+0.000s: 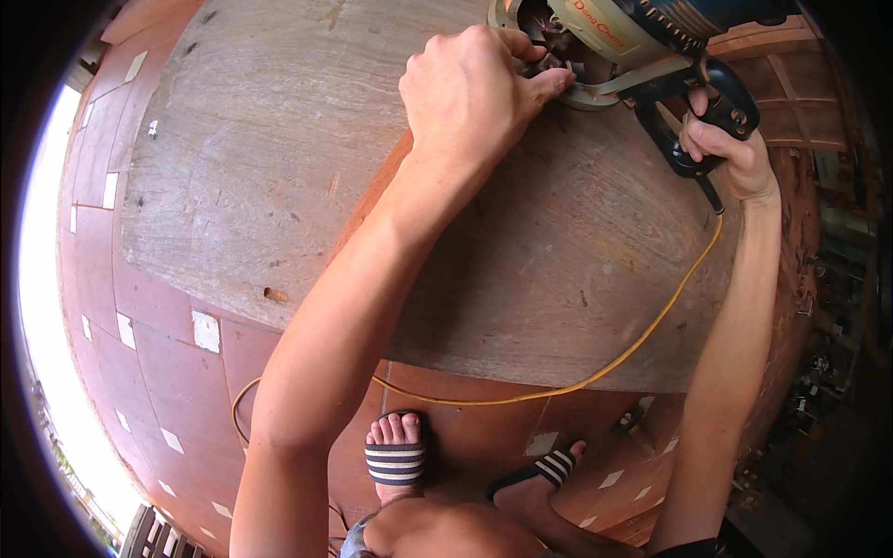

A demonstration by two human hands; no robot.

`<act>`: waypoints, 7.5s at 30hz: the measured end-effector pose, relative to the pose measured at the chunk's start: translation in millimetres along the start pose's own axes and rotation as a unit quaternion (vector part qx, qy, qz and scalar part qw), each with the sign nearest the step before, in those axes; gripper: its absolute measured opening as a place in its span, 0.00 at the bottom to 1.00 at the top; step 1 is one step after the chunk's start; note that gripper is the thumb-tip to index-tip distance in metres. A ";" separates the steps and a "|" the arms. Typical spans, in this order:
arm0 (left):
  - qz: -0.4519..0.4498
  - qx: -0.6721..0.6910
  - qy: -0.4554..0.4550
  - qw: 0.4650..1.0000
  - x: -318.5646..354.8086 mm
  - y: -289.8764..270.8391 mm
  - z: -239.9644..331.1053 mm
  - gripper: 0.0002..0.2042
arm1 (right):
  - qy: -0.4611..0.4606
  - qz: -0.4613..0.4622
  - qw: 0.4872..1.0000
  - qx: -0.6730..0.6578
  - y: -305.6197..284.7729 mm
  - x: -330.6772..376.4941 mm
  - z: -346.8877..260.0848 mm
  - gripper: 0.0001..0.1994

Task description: The person measures a wooden plank with a tape measure, then uses a handheld router to cut a groove along the plank. The person repeats the measuring and routing steps on the same plank.

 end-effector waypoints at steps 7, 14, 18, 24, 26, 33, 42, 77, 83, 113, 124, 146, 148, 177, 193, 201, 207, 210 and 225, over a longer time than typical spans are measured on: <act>-0.008 -0.008 -0.005 1.000 0.9 0.2 1.0 0.22 | 0.004 0.009 1.000 0.001 0.9 -0.6 -0.8 0.12; -0.027 0.013 -0.026 0.999 -1.6 1.4 2.4 0.21 | 0.009 0.011 1.000 -0.008 3.2 -0.1 -3.0 0.09; -0.029 -0.007 -0.030 0.999 -2.8 -2.6 4.2 0.21 | -0.009 0.030 0.999 -0.021 8.7 -1.5 -2.4 0.10; -0.041 0.029 -0.057 0.997 -3.3 -5.8 11.0 0.17 | -0.014 0.038 0.999 -0.026 15.1 2.7 -7.1 0.27; -0.034 0.033 -0.058 0.997 -4.4 -6.2 8.8 0.17 | -0.017 0.039 0.999 -0.026 21.8 2.2 -11.7 0.27; -0.004 0.024 -0.066 0.998 -7.3 -6.2 7.3 0.21 | -0.014 0.072 0.997 -0.022 42.5 7.9 -14.3 0.14; -0.005 0.029 -0.083 0.996 -6.4 -11.2 9.7 0.20 | -0.022 0.120 0.992 -0.041 65.4 11.7 -15.8 0.06; 0.041 0.033 -0.040 0.998 -9.3 -8.5 -0.8 0.16 | -0.016 0.166 0.984 -0.063 99.6 35.7 -27.8 0.10; 0.024 0.001 -0.065 0.998 -8.1 -12.4 1.8 0.14 | -0.033 0.193 0.980 -0.033 104.3 44.1 -27.6 0.10; 0.065 0.121 -0.054 0.989 -18.3 2.0 -10.3 0.15 | -0.149 0.544 0.563 -0.605 46.4 228.3 4.9 0.04; 0.007 -0.226 0.029 0.974 78.2 -61.7 -30.9 0.39 | 0.013 0.608 0.650 -0.456 69.1 246.7 -15.1 0.13; -0.373 0.278 -0.389 0.795 262.5 -195.7 -144.6 0.40 | 0.172 0.536 0.776 -0.284 95.2 282.6 -10.5 0.18; -0.373 0.289 -0.394 0.789 265.1 -192.8 -147.3 0.38 | 0.184 0.540 0.774 -0.276 95.7 284.8 -12.5 0.18; -0.131 -0.089 -0.010 0.987 110.9 -106.4 -48.5 0.31 | 0.280 0.680 0.645 0.206 -39.0 478.9 64.7 0.21; -0.180 0.050 -0.079 0.979 109.5 -139.4 -70.7 0.14 | 0.451 0.369 0.617 0.528 -121.1 526.9 186.3 0.19; -0.209 0.031 -0.299 0.930 207.1 -200.6 -102.7 0.34 | 0.447 0.351 0.642 0.514 -227.0 643.5 205.5 0.10; -0.328 0.145 -0.388 0.849 251.5 -189.6 -122.3 0.44 | 0.427 0.392 0.619 0.529 -243.2 634.4 170.9 0.09; -0.341 0.133 -0.392 0.844 244.9 -183.4 -105.4 0.46 | 0.394 0.524 0.592 0.468 -228.3 629.7 101.9 0.11; -0.287 0.128 -0.336 0.888 288.2 -197.8 -122.8 0.33 | 0.033 0.239 0.958 0.153 215.4 168.2 -163.3 0.11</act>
Point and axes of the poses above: each hand's wrist, its own x-axis away from the middle knuckle, its own y-axis out of the palm, z = x × y, the point moved 3 cm from there along -x, towards the middle knuckle, and after that the axes turned 12 degrees about -y, right-handed, at the moved point
